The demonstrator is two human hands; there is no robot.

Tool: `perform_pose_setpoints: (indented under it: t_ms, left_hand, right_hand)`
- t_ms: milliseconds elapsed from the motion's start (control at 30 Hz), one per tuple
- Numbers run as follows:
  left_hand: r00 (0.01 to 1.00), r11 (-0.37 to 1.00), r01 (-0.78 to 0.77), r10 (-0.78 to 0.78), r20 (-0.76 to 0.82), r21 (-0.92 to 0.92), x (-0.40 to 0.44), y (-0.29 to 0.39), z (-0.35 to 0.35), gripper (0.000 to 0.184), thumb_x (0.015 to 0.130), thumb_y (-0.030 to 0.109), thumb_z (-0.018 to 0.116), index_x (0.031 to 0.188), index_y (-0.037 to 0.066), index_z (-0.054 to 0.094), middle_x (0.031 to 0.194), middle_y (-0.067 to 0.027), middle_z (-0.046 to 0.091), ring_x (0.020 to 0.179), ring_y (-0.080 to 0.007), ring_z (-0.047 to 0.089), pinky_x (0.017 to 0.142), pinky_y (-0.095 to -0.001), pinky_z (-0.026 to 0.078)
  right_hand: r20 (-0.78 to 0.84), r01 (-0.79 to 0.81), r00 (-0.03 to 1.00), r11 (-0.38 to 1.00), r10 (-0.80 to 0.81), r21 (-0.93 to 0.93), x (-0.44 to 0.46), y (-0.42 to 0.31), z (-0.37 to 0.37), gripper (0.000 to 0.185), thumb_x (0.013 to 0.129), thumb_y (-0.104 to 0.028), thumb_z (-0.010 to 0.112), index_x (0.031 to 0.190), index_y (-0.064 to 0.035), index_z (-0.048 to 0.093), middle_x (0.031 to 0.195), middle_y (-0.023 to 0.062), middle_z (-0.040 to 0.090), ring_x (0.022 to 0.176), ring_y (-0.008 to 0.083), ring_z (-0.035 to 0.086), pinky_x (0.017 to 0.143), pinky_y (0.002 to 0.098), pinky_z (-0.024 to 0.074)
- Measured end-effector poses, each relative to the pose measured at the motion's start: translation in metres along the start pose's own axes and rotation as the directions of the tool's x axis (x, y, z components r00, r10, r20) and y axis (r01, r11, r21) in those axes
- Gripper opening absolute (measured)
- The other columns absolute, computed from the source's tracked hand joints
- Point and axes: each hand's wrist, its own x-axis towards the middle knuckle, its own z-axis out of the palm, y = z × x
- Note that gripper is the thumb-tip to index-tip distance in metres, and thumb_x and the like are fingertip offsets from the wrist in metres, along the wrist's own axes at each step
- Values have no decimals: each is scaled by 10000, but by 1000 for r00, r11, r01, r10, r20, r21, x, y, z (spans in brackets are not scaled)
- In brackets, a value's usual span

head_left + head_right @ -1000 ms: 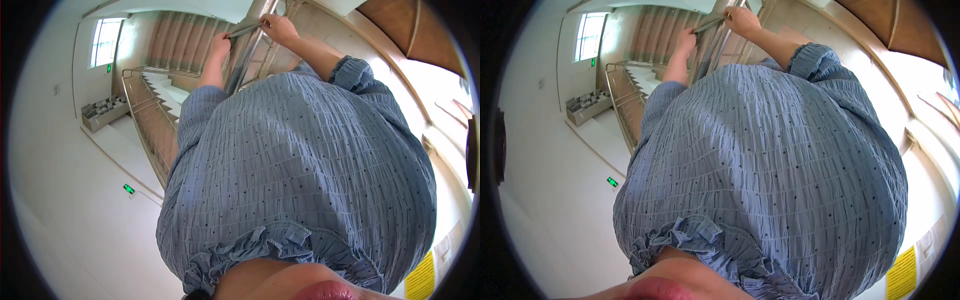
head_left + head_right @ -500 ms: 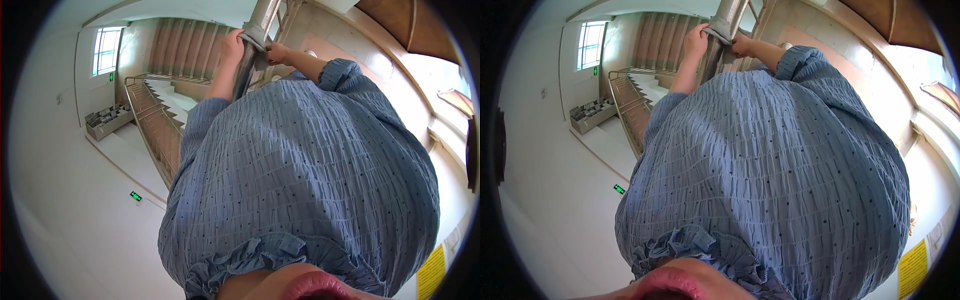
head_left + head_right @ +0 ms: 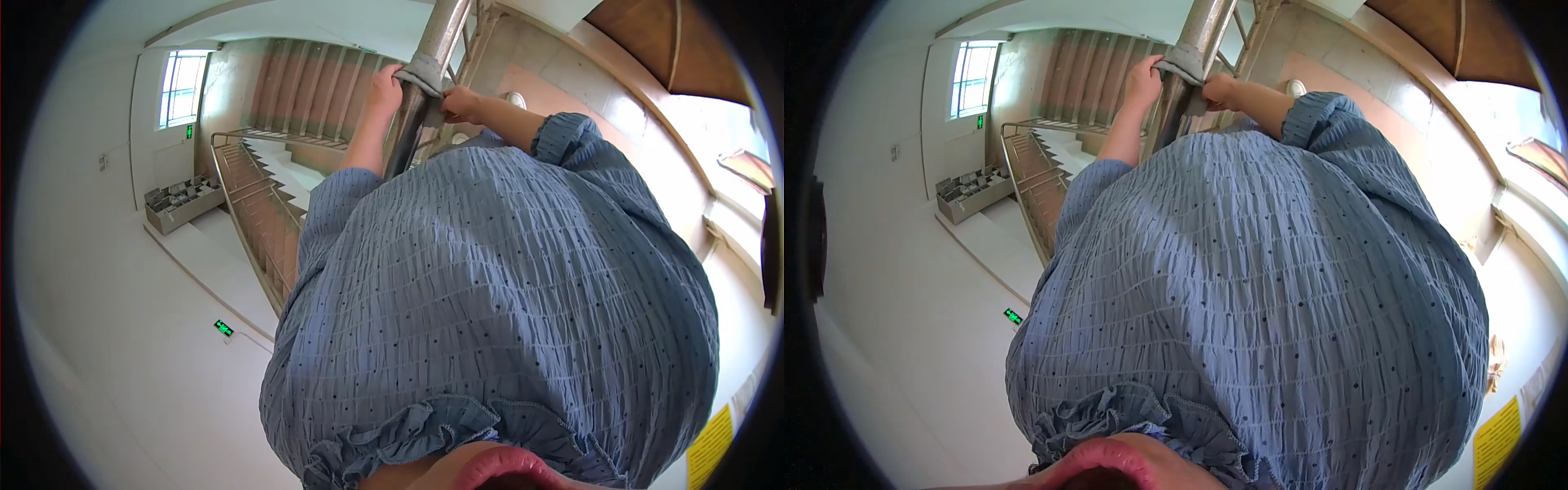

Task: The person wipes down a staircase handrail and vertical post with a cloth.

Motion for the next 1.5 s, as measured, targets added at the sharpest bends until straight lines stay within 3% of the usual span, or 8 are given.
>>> perform_pose_setpoints:
  t_ms: [133, 467, 533, 733, 833, 1100, 1267, 1500]
  left_hand:
    - [999, 1000, 4, -5, -45, -30, 9, 0, -2, 313, 853, 42, 453, 1098, 40, 648, 1075, -204, 653, 1005, -363, 619, 861, -405, 488]
    - [1000, 982, 5, -6, -5, -189, 20, -11, 12, 332, 796, 21, 488, 1085, 3, 653, 1035, -241, 654, 992, -380, 626, 878, -410, 490]
    - [996, 984, 78, -71, 52, -159, 15, -19, 12, 327, 794, 18, 492, 1073, -2, 659, 1028, -243, 656, 991, -381, 627, 878, -410, 490]
    - [971, 992, 122, -123, 203, 15, 6, -25, -4, 325, 822, 39, 475, 1087, 17, 660, 1041, -224, 657, 993, -382, 623, 868, -418, 492]
    - [997, 992, 67, -69, -19, -105, 13, -26, -4, 349, 826, 29, 462, 1124, 8, 642, 1050, -225, 658, 1006, -375, 620, 872, -394, 478]
    - [899, 986, 166, -154, 410, 5, -21, -55, -21, 318, 810, 18, 479, 1062, 9, 673, 1001, -219, 668, 960, -345, 648, 833, -375, 494]
    - [985, 990, 111, -99, 138, -83, 10, -31, -5, 340, 811, 19, 479, 1100, 9, 657, 998, -209, 675, 951, -303, 653, 844, -357, 484]
    - [964, 974, 161, -120, 239, -161, 10, -34, 10, 352, 844, 54, 472, 1156, 11, 629, 1076, -221, 659, 1031, -302, 636, 889, -370, 467]
  right_hand:
    - [-169, 186, 936, 840, -310, -510, 15, -12, -24, 284, 784, -61, 581, 1052, -25, 667, 935, 96, 657, 799, 199, 661, 692, 323, 577]
    - [-153, 76, 985, 996, -83, -55, 0, -16, -12, 253, 788, -88, 507, 945, 10, 679, 868, 138, 676, 829, 245, 666, 674, 336, 543]
    - [-119, 239, 911, 742, -394, -626, -10, -18, -22, 253, 777, -122, 522, 936, 14, 664, 888, 208, 664, 854, 328, 663, 744, 395, 532]
    - [-135, 199, 847, 543, -514, -816, -11, -33, -22, 307, 790, -189, 530, 1032, -43, 650, 976, 250, 658, 989, 374, 632, 847, 459, 505]
    - [-217, 186, 774, 541, -595, -820, -44, -66, -14, 288, 809, -205, 531, 1027, -54, 641, 991, 240, 659, 988, 389, 629, 839, 474, 510]
    - [230, 327, 909, 250, -349, -911, -35, -16, -3, 282, 814, -165, 550, 1057, -68, 657, 1036, 203, 663, 1022, 356, 629, 869, 464, 507]
    - [-158, 218, 755, 471, -636, -855, -22, -37, -19, 205, 793, -137, 559, 943, -30, 649, 988, 214, 664, 940, 396, 639, 819, 485, 507]
    - [-3, 332, 845, 530, -534, -780, 18, 0, -26, 328, 784, -89, 490, 1068, -5, 629, 987, 243, 655, 972, 361, 641, 786, 453, 525]
